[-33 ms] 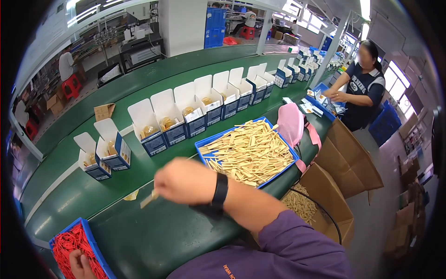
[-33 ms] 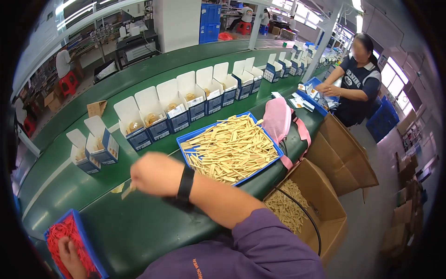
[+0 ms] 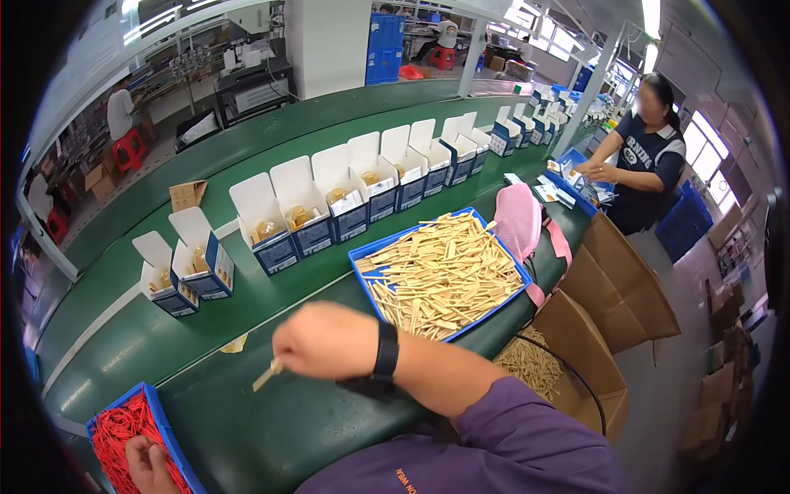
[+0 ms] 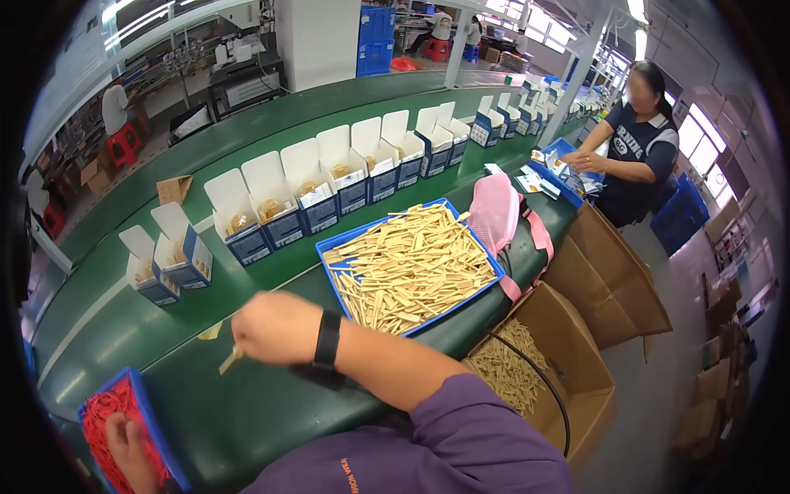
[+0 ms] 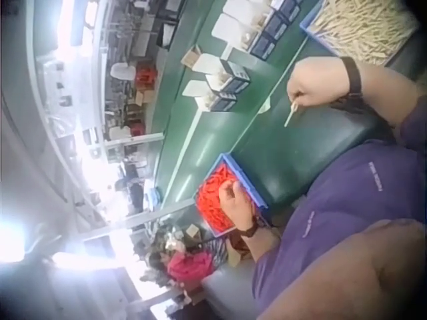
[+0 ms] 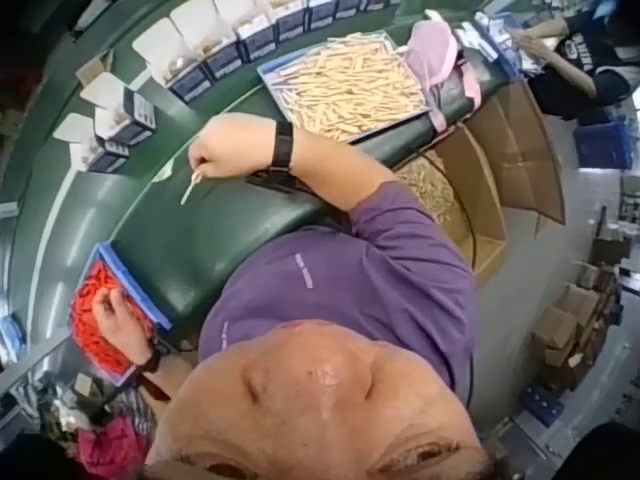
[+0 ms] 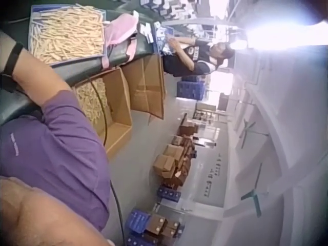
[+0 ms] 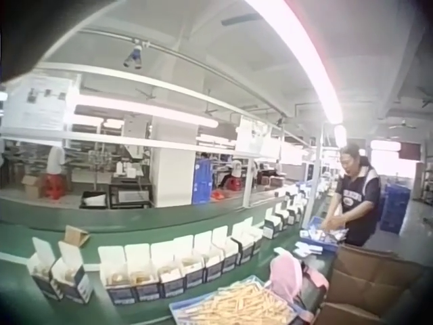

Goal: Picking up small components with wires and placing them into cardboard boxes on an assembly line.

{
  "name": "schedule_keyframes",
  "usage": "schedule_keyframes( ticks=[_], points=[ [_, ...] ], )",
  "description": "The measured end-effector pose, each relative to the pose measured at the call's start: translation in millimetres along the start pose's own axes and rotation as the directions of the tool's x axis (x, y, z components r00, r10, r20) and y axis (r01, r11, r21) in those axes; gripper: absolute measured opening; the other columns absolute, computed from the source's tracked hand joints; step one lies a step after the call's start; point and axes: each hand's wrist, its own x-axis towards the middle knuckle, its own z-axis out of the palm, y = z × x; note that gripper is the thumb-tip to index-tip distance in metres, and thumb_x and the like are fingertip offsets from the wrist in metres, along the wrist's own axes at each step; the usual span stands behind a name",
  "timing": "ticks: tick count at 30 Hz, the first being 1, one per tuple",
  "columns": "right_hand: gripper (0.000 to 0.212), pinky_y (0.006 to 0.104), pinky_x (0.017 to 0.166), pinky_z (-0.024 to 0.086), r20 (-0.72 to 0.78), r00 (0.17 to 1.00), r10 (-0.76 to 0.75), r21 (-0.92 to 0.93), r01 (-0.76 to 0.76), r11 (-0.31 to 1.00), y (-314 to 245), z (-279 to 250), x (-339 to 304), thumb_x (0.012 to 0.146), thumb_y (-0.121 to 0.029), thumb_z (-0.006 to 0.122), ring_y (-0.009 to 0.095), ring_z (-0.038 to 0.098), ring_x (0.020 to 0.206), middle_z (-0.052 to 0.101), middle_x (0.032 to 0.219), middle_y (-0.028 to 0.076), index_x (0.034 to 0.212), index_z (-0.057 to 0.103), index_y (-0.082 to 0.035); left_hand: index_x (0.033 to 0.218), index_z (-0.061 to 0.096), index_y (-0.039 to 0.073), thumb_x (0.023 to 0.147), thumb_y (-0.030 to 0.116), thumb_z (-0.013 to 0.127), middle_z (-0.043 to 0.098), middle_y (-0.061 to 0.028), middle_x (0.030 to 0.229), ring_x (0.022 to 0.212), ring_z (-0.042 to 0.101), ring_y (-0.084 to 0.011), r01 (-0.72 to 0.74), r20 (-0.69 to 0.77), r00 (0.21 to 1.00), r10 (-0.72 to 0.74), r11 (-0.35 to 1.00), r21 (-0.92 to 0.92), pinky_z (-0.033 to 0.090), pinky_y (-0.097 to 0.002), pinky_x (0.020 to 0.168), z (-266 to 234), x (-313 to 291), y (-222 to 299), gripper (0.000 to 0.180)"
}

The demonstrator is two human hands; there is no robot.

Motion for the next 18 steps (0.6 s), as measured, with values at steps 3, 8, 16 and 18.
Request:
schedule_keyframes(
  ticks=[3,8,16,18],
  points=[
    [0.014,0.0421,0.067,0.053,0.109,0.993,-0.04,0.111,0.028,0.993,-9.1,46.7,-14.0,0.084,-0.017,0.064,0.034,0.066,0.071,0.068,0.075,0.014,0.085,0.072,-0.006,0.102,0.052,0.003,0.092,0.001,0.055,0.06,-0.0091,0.089,0.084,0.061,-0.0179,0.108,0.217,0.976,0.017,0.827,-0.551,0.05,-0.0315,0.08,48.4,2.1,21.3,0.011],
    [0.017,0.0353,0.067,0.055,0.023,1.0,0.003,0.434,-0.013,0.901,8.3,96.6,-3.8,0.089,-0.02,0.068,0.025,0.069,0.07,0.07,0.078,0.013,0.097,0.074,-0.006,0.103,0.051,0.0,0.093,-0.002,0.053,0.068,-0.0144,0.095,0.092,0.067,-0.0206,0.18,0.32,0.941,0.114,0.633,-0.753,0.053,-0.0334,0.088,131.0,16.5,55.8,0.01],
    [0.019,0.0242,0.073,0.056,-0.017,0.934,0.356,0.775,-0.213,0.595,12.0,93.0,5.6,0.096,-0.007,0.063,0.012,0.069,0.081,0.072,0.092,0.008,0.11,0.069,0.003,0.105,0.059,-0.001,0.098,0.008,0.059,0.069,-0.0121,0.094,0.088,0.067,-0.0174,0.384,0.455,0.889,0.055,0.455,-0.804,0.054,-0.0288,0.082,181.4,27.2,30.0,0.012],
    [0.018,0.0244,0.073,0.056,-0.038,0.928,0.37,0.787,-0.201,0.584,10.2,95.8,8.7,0.096,-0.008,0.063,0.012,0.069,0.082,0.072,0.091,0.008,0.109,0.069,0.003,0.105,0.06,-0.001,0.097,0.008,0.06,0.07,-0.0113,0.092,0.086,0.068,-0.0164,0.403,0.493,0.867,0.072,0.481,-0.778,0.055,-0.028,0.08,181.4,25.5,24.5,0.012]
  ],
)
